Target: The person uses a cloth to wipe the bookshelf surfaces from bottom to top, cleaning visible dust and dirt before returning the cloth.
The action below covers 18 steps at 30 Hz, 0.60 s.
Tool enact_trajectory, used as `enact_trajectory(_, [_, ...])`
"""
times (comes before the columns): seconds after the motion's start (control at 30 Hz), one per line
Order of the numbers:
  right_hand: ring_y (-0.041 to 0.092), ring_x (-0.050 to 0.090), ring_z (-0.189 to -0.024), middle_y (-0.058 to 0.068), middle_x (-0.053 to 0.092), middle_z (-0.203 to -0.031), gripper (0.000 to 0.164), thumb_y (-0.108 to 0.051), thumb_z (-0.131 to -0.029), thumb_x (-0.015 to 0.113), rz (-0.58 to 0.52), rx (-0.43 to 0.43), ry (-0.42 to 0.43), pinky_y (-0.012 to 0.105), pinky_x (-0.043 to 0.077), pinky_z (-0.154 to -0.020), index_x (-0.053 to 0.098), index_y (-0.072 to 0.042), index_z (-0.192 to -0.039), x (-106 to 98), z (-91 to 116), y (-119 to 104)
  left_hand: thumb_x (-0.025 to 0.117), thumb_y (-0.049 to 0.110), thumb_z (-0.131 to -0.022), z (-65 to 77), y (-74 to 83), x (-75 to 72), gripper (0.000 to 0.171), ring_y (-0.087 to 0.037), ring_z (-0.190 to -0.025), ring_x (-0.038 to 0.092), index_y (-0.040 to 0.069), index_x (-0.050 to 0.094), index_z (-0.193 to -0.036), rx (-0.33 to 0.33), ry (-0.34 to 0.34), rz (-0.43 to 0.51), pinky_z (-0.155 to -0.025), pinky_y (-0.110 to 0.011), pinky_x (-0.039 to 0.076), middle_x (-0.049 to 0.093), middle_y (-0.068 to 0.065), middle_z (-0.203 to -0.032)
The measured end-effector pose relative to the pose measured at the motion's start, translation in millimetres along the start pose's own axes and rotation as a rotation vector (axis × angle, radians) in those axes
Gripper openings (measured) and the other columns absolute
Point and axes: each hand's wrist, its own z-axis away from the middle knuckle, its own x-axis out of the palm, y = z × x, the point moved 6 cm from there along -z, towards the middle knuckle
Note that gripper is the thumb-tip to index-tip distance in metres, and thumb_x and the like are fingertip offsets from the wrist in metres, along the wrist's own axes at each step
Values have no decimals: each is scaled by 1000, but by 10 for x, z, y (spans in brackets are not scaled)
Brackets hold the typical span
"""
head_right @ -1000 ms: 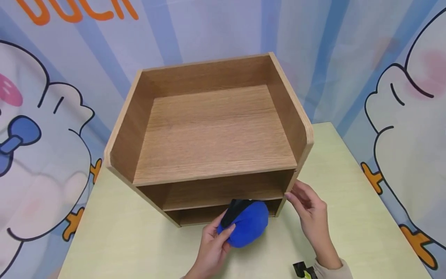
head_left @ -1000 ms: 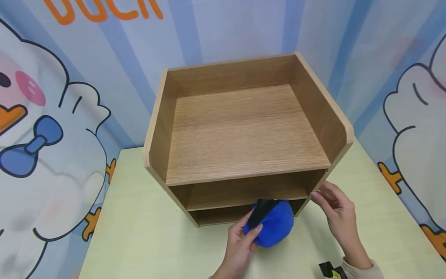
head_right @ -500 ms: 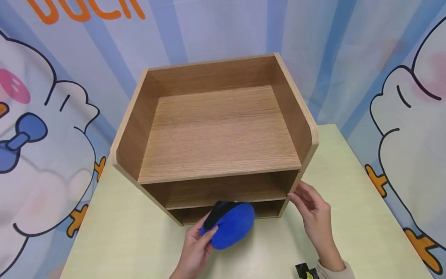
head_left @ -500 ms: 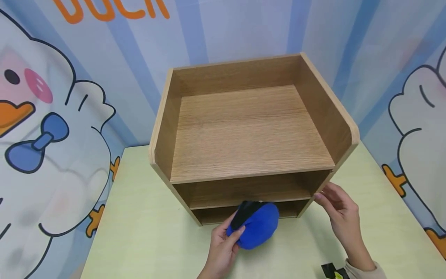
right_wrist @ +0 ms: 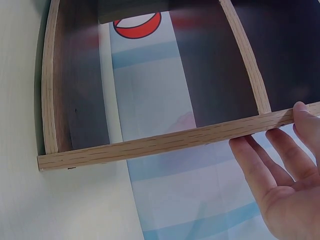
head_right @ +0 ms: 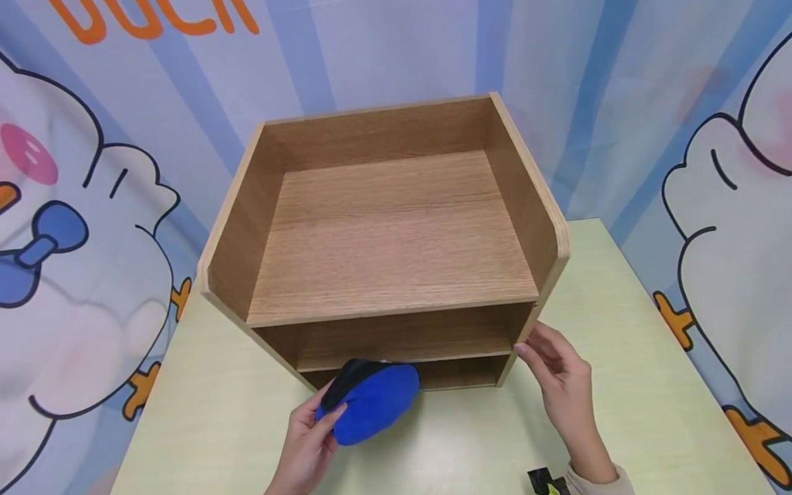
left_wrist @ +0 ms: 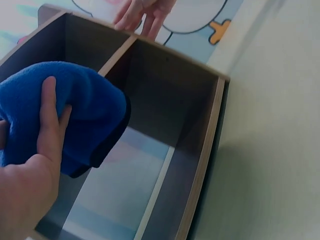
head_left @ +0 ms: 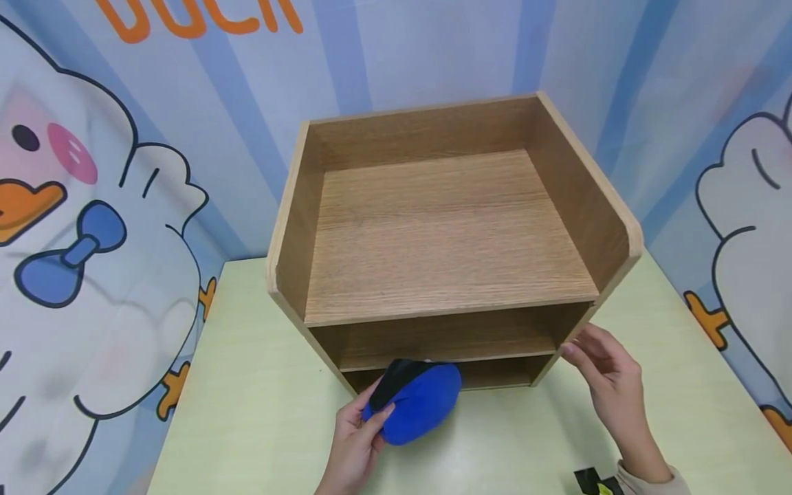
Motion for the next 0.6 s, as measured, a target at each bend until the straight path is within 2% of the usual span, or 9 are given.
enact_trajectory(0.2, [-3, 64, -102, -17, 64, -124, 43, 6, -93, 65, 9, 40, 9, 17, 55, -81, 59, -3, -135, -2, 6, 24, 51, -6, -100, 44, 114, -155, 45, -23, -119, 61, 21, 64, -134, 13, -4, -17, -90, -36, 55, 60, -4, -136])
enact_trajectory(0.43, [-3, 64, -103, -16, 64, -125, 45, 6, -93, 66, 19, 50, 17, 17, 55, -80, 58, -4, -136, -6, 8, 19, 52, -4, -100, 118, 215, -354, 45, -19, -117, 62, 26, 66, -131, -7, 43, -36, -90, -34, 55, 61, 0, -135])
enact_trajectory(0.6, [-4, 63, -104, -17, 63, -126, 45, 4, -93, 66, 12, 61, 11, 17, 55, -80, 58, -4, -137, 6, 15, 16, 50, -5, -101, 176, 305, -471, 44, -20, -117, 62, 23, 66, -132, 10, 39, -47, -91, -36, 54, 61, -2, -135])
